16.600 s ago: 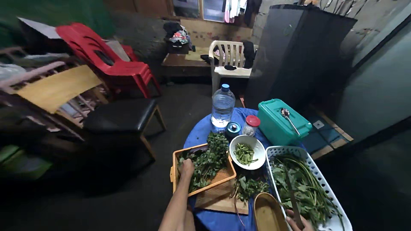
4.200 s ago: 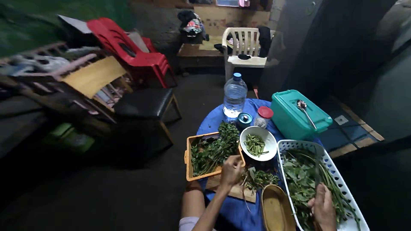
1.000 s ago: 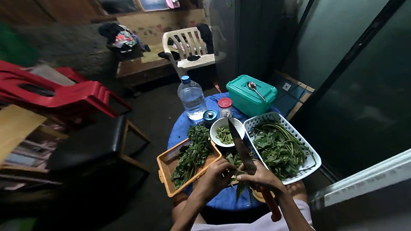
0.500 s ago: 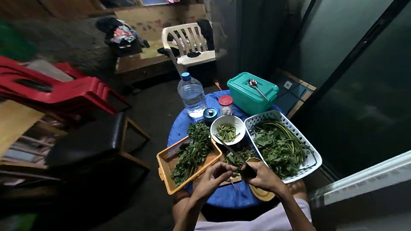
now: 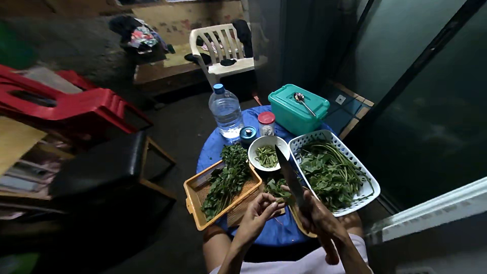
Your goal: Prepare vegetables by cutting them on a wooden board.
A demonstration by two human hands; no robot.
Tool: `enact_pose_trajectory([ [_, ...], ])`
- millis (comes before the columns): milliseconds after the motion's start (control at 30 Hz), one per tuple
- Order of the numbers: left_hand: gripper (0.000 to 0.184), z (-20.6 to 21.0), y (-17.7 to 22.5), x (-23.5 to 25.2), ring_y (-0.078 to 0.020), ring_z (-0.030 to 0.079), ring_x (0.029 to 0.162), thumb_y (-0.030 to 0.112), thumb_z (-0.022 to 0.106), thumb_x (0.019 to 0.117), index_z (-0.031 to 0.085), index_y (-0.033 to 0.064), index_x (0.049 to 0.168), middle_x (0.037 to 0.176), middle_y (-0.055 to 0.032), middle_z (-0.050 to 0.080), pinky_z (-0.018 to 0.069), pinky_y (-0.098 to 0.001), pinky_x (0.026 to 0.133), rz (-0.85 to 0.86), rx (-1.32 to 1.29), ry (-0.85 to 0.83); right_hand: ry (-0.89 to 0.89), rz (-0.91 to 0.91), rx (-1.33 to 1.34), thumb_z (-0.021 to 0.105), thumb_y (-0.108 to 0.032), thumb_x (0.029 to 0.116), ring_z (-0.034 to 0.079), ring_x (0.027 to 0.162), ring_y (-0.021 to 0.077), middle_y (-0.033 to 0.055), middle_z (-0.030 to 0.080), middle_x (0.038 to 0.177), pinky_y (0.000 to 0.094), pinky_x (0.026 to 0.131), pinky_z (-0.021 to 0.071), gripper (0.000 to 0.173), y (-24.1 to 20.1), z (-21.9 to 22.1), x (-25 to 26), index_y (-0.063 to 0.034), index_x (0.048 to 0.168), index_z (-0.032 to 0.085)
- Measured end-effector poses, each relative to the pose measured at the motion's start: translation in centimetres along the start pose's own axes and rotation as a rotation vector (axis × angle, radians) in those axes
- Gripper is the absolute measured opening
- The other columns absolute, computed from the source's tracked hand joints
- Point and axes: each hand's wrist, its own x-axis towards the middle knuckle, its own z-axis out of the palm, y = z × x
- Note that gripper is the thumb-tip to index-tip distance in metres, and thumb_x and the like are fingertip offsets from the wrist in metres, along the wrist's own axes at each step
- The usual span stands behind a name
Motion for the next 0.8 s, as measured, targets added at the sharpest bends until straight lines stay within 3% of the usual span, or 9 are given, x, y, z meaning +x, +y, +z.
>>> enact_pose_trajectory([
  [67,0.015,0.3,-0.2,0.1,-0.0196,0.074,0.100,0.000,0.057,0.1006,0.059,-0.0004,0.116,0.112,-0.0083,0.072,0.0620,-0.0365,0.092,0.054,0.054,-0.011,-0.061,0.056,0.187,0.032,-0.087,0.0876,0.045,0.040,0.0021,-0.0077,0.053,0.059,0.0190,0.038,0.0426,0.095,0.0,0.9,0.2,-0.0129,0.142,0.055],
  [133,0.014,0.6,-0.1,0.0,-0.0179,0.073,0.104,0.001,0.056,0.1009,0.059,0.0010,0.114,0.123,-0.0095,0.071,0.0616,-0.0345,0.091,0.080,0.083,0.001,-0.036,0.111,0.217,0.025,-0.086,0.0893,0.048,0.039,0.0033,-0.0067,0.054,0.056,0.0190,0.038,0.0436,0.082,0.4,1.6,0.7,-0.0142,0.112,0.059],
  [200,0.014,0.8,-0.2,-0.1,-0.0171,0.073,0.101,0.001,0.057,0.1005,0.060,0.0007,0.114,0.118,-0.0088,0.072,0.0619,-0.0345,0.091,0.079,0.067,0.040,-0.050,0.110,0.255,0.015,-0.080,0.0941,0.050,0.040,0.0036,-0.0070,0.056,0.056,0.0196,0.040,0.0464,0.078,1.3,1.9,1.3,-0.0159,0.110,0.057],
  [300,0.014,0.9,-0.7,-0.3,-0.0141,0.072,0.095,0.001,0.058,0.0997,0.061,0.0008,0.113,0.107,-0.0065,0.073,0.0609,-0.0316,0.089,0.057,0.020,0.108,-0.051,0.101,0.345,0.011,-0.085,0.0900,0.052,0.039,0.0039,-0.0067,0.057,0.054,0.0199,0.040,0.0470,0.082,2.7,2.2,1.7,-0.0174,0.095,0.058],
  [400,0.013,1.5,-1.5,-0.3,-0.0148,0.073,0.093,0.000,0.058,0.0995,0.060,-0.0002,0.113,0.106,-0.0079,0.073,0.0611,-0.0319,0.088,0.037,-0.030,0.153,0.007,0.144,0.327,0.000,-0.071,0.0969,0.049,0.040,0.0032,-0.0071,0.054,0.054,0.0190,0.041,0.0458,0.081,3.1,2.5,1.7,-0.0138,0.099,0.057],
  [500,0.013,2.1,-3.1,-0.1,-0.0163,0.072,0.101,0.002,0.059,0.0987,0.061,-0.0016,0.112,0.117,-0.0108,0.073,0.0603,-0.0320,0.090,0.096,0.038,0.157,0.127,0.218,0.265,-0.004,-0.058,0.1029,0.046,0.039,0.0045,-0.0061,0.049,0.051,0.0205,0.041,0.0447,0.076,3.2,2.7,2.1,-0.0122,0.088,0.055],
  [600,0.015,2.5,-5.2,0.2,-0.0170,0.071,0.109,0.004,0.061,0.0980,0.065,-0.0029,0.110,0.123,-0.0122,0.071,0.0597,-0.0316,0.093,0.193,0.186,0.165,0.259,0.237,0.191,0.004,-0.053,0.1074,0.045,0.040,0.0053,-0.0051,0.048,0.053,0.0221,0.041,0.0444,0.069,4.4,2.1,2.5,-0.0101,0.093,0.057],
  [700,0.015,2.6,-6.7,0.6,-0.0182,0.069,0.114,0.004,0.061,0.0984,0.065,-0.0040,0.110,0.125,-0.0135,0.070,0.0588,-0.0321,0.096,0.222,0.233,0.187,0.416,0.210,-0.090,0.013,-0.050,0.1099,0.045,0.043,0.0063,-0.0043,0.047,0.056,0.0252,0.044,0.0450,0.066,5.3,0.7,2.6,-0.0062,0.092,0.059],
  [800,0.017,1.8,-7.7,2.0,-0.0123,0.072,0.099,0.006,0.064,0.0975,0.068,-0.0029,0.112,0.114,-0.0100,0.073,0.0610,-0.0282,0.087,0.209,0.367,0.301,0.576,0.086,-0.451,0.024,-0.042,0.1115,0.055,0.056,0.0179,0.0073,0.057,0.068,0.0406,0.057,0.0523,0.063,6.0,-2.4,2.7,0.0046,0.104,0.065],
])
